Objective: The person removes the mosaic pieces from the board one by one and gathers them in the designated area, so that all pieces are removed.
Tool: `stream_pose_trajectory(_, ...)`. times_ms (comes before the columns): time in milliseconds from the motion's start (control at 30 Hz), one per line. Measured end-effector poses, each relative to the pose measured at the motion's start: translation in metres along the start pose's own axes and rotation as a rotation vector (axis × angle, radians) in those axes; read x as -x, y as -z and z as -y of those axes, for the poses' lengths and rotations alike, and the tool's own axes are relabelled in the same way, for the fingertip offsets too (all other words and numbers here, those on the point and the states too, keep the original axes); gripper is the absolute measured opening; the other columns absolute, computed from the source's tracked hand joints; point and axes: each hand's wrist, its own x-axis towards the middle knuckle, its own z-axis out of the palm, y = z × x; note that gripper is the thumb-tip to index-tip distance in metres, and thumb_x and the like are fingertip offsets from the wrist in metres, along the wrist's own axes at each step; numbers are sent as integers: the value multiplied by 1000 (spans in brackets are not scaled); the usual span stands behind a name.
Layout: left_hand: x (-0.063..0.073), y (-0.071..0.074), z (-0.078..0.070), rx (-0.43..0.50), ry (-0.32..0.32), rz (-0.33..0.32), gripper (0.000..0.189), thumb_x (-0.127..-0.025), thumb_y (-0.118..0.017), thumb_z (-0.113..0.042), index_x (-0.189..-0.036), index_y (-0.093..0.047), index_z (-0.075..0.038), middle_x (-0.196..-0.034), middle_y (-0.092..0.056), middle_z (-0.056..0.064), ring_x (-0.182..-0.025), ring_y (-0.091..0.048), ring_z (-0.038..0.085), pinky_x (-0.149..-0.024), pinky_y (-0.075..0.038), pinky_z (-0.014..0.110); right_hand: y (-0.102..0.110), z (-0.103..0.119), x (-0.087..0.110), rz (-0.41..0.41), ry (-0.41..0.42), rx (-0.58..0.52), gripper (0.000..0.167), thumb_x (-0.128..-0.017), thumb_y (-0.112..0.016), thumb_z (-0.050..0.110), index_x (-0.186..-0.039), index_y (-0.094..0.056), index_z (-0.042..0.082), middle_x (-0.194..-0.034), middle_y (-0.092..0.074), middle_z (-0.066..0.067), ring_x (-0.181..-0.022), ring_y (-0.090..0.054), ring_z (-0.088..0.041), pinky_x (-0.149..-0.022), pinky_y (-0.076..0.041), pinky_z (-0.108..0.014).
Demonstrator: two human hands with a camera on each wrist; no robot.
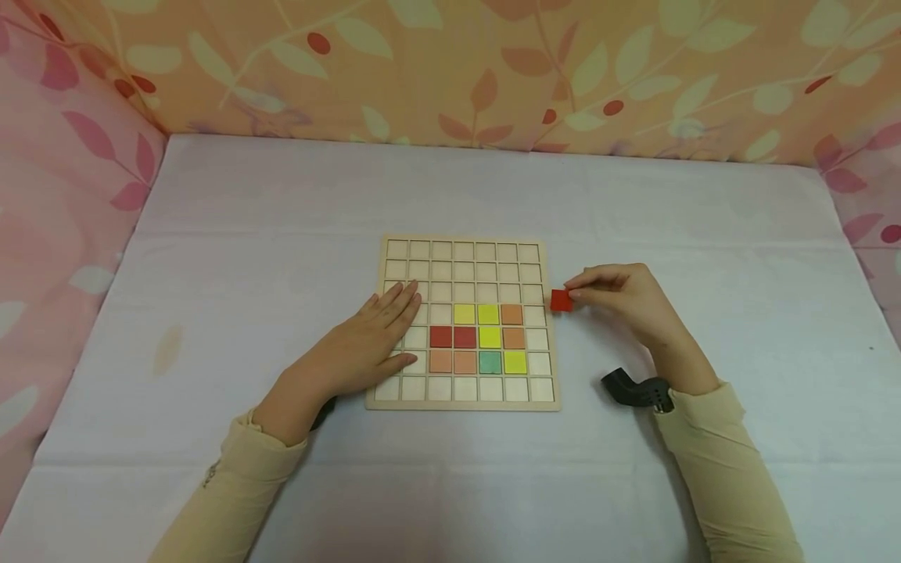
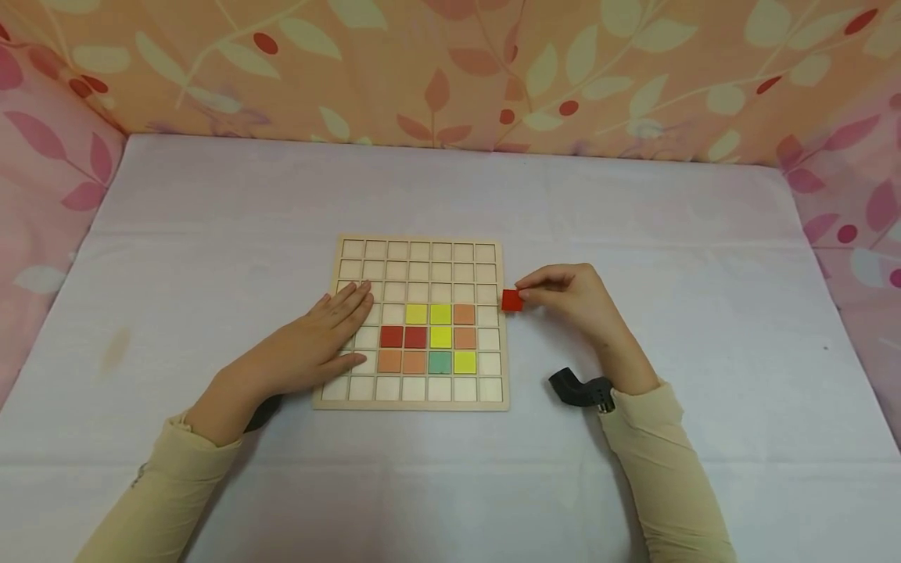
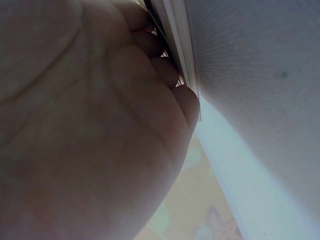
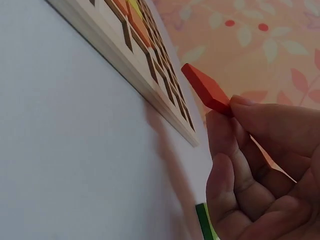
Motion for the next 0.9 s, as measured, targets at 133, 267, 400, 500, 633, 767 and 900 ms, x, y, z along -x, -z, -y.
stream_pose_trajectory(133,-1,1,0,-1,1,-3,76,-97,-52,-34,-149,-11,3,-157,0,15,-143,1,29,-115,-7,45,4,0,-1,-12,-25,23,17,-82,-70,-2,-98,-70,-8,-87,-71,3,-81,-65,-8,-73,-51,-18)
stream_pose_trajectory(267,-2,1,1,-6,2,-4,76,-97,-52,-34,-149,-11,3,-157,0,16,-143,1,29,-114,-7,45,7,-1,-1,-5,-50,54,21,-82,-70,-1,-100,-67,-12,-87,-71,5,-83,-64,-7,-74,-50,-17)
stream_pose_trajectory(400,-3,0,2,-2,1,-4,76,-97,-52,-35,-149,-11,3,-157,0,16,-143,1,29,-114,-7,45,9,-3,-2,8,-70,87,25,-83,-69,-1,-103,-64,-15,-86,-71,6,-81,-63,-6,-72,-50,-18)
stream_pose_trajectory(500,-3,0,2,2,2,-4,77,-97,-52,-35,-149,-11,3,-157,0,15,-144,1,28,-114,-7,45,9,-4,-2,8,-82,103,26,-83,-69,0,-103,-64,-16,-86,-71,6,-80,-63,-6,-70,-50,-18)
stream_pose_trajectory(633,-2,-2,2,6,3,-8,77,-96,-53,-35,-149,-11,3,-157,0,15,-144,1,28,-114,-7,46,8,-6,-1,6,-100,114,26,-83,-70,1,-103,-64,-15,-85,-71,6,-81,-62,-5,-71,-51,-17)
stream_pose_trajectory(767,0,-4,2,10,2,-10,77,-96,-53,-35,-149,-12,3,-157,-1,16,-143,0,29,-114,-7,47,4,-8,-1,10,-115,104,25,-84,-69,0,-103,-64,-16,-84,-71,5,-78,-63,-4,-71,-53,-19)
stream_pose_trajectory(900,0,-4,2,4,3,-15,77,-96,-53,-36,-149,-11,3,-157,-1,15,-144,1,28,-114,-7,46,1,-9,-2,-8,-112,115,23,-84,-68,-2,-102,-64,-16,-82,-70,6,-75,-64,-3,-70,-53,-19)
